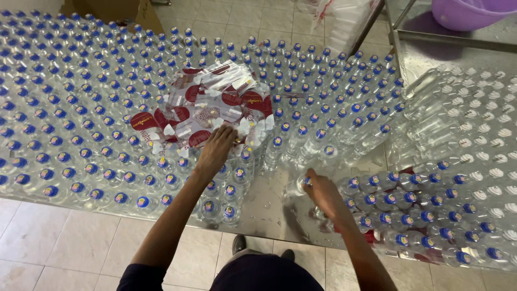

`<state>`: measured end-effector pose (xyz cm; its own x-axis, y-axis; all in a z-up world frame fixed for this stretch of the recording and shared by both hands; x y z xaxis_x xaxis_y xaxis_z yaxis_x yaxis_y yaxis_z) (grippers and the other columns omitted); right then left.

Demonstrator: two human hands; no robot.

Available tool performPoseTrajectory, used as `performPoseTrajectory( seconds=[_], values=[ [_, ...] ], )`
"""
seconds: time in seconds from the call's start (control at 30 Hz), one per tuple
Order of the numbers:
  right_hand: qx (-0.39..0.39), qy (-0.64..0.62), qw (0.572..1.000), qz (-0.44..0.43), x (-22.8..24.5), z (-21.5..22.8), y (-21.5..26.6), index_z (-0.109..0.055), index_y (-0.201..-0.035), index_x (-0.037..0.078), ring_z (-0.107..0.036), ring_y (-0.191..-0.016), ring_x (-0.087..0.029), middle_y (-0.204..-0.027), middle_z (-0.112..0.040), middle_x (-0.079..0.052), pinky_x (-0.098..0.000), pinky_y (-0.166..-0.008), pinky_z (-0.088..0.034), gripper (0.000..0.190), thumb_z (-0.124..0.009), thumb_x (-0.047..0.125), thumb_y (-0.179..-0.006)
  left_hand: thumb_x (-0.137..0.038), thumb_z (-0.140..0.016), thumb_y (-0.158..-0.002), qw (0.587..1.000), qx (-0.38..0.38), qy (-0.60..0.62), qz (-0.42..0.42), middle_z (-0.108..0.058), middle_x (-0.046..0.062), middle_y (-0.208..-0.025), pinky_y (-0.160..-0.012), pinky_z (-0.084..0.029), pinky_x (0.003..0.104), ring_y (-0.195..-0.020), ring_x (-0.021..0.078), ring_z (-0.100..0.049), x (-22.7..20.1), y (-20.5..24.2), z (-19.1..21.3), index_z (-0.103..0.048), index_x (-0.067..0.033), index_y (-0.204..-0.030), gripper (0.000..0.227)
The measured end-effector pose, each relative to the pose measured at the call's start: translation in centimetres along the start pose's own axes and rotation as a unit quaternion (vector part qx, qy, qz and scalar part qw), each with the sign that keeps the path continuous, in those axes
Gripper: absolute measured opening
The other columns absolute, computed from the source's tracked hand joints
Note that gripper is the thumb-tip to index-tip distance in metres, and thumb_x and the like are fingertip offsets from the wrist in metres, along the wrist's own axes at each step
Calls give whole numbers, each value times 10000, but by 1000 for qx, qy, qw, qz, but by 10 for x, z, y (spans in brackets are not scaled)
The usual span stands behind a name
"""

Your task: The person wraps plastic shrink wrap around individual water bottles on a metal table. They pick up a bottle, apply a red and white plastic sleeve, and place the wrapped bottle back into a row on the table. The process is repeated continuously throughout the video.

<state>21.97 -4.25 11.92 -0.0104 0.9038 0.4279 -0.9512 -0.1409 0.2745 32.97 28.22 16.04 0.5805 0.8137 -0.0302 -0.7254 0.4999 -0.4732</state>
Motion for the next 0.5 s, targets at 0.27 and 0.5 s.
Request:
performPoseTrajectory(
  seconds=[0.27, 0.5],
  values=[
    [20, 62, 998, -10, 22, -34, 32, -551, -1320, 184, -798, -1008, -418, -1047, -778, -172, -569, -874, -624, 334, -622, 381, -1060, -182, -758, -968, 998, -51, -37, 23, -809, 30, -995, -971, -595, 357, -1005, 221, -798, 34, 25, -29, -727, -185, -1104, 140],
    [-61, -52, 997, 15, 30, -11, 58, -592, -1369, 202, -796, -956, -343, -963, -724, -115, -520, -793, -641, 414, -689, 455, -1057, -161, -753, -1059, 985, -148, 84, 35, -756, 72, -1096, -1058, -564, 424, -1124, 290, -759, -4, 3, 54, -722, -144, -1091, 47]
  ],
)
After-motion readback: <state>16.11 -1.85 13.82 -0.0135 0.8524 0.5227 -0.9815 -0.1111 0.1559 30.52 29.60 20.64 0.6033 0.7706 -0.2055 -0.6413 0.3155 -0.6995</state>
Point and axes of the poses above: each hand's wrist, its own y-axis away from the middle knuckle, its own z-axis out of the back of the hand, x = y × z, the point moved 10 cm from there along -y, towards the middle knuckle
